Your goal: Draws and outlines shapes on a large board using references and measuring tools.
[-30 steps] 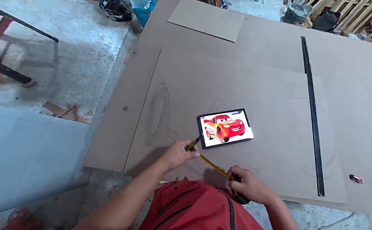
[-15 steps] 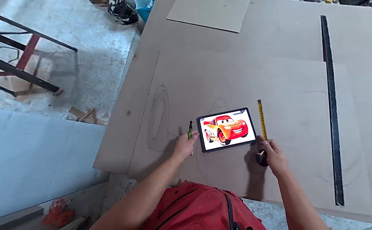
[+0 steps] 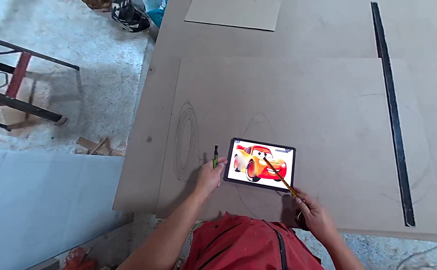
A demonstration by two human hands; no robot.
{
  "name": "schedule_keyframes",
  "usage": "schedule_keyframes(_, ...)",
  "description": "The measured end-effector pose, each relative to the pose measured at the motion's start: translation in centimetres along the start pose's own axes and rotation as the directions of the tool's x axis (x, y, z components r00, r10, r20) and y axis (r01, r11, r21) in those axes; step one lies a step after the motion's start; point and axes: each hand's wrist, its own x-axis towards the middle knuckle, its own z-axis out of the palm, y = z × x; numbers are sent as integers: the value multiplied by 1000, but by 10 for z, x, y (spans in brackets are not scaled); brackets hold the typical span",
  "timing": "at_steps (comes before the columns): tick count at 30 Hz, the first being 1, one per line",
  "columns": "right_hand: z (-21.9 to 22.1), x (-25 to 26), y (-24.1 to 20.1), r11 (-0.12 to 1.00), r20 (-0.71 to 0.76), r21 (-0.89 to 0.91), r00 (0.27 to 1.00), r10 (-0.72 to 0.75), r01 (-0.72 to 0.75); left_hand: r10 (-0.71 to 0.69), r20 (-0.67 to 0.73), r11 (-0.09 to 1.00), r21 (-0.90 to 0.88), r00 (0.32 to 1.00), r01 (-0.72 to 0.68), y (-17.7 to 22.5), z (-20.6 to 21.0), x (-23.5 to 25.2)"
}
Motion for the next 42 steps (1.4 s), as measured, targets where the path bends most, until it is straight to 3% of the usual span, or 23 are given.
schedule_keyframes(4, -17, 34, 6, 960, -94, -230, 979, -183, 157, 57, -26, 996, 69, 998, -55, -18, -9, 7)
schedule_keyframes(7, -30, 58, 2, 933, -103, -281, 959, -262, 225, 146, -73, 973, 192, 987, -130, -16, -20, 4)
schedule_keyframes(12, -36, 71, -1, 911, -87, -330, 953, -291, 248, 277, -1, 923, 277, 961, -265, -2, -23, -13)
schedule_keyframes(16, -46, 99, 2, 877, -115, -411, 940, -320, 248, 195, -20, 950, 253, 981, -184, -16, -21, -2)
schedule_keyframes(21, -53, 132, -12, 837, -43, -448, 928, -371, 314, -8, -3, 995, -103, 1000, 8, -52, -29, 10)
schedule_keyframes(23, -55, 135, -13, 837, -33, -437, 924, -381, 329, -21, -26, 990, -142, 999, 17, -61, -33, 7)
schedule_keyframes(28, -45, 106, -11, 769, 41, -448, 869, -493, 457, 184, -76, 977, 119, 980, -174, -30, -27, -19)
schedule_keyframes(33, -27, 87, -7, 730, 119, -447, 843, -524, 517, 427, 140, 901, 18, 893, -434, 1, -1, -8)
schedule_keyframes(37, -22, 90, -13, 708, 113, -465, 829, -548, 531, 402, 277, 904, 29, 873, -426, 13, 6, 2)
schedule_keyframes(42, -23, 89, -14, 734, 67, -456, 841, -536, 504, 394, 258, 882, 165, 882, -442, 13, 1, 7)
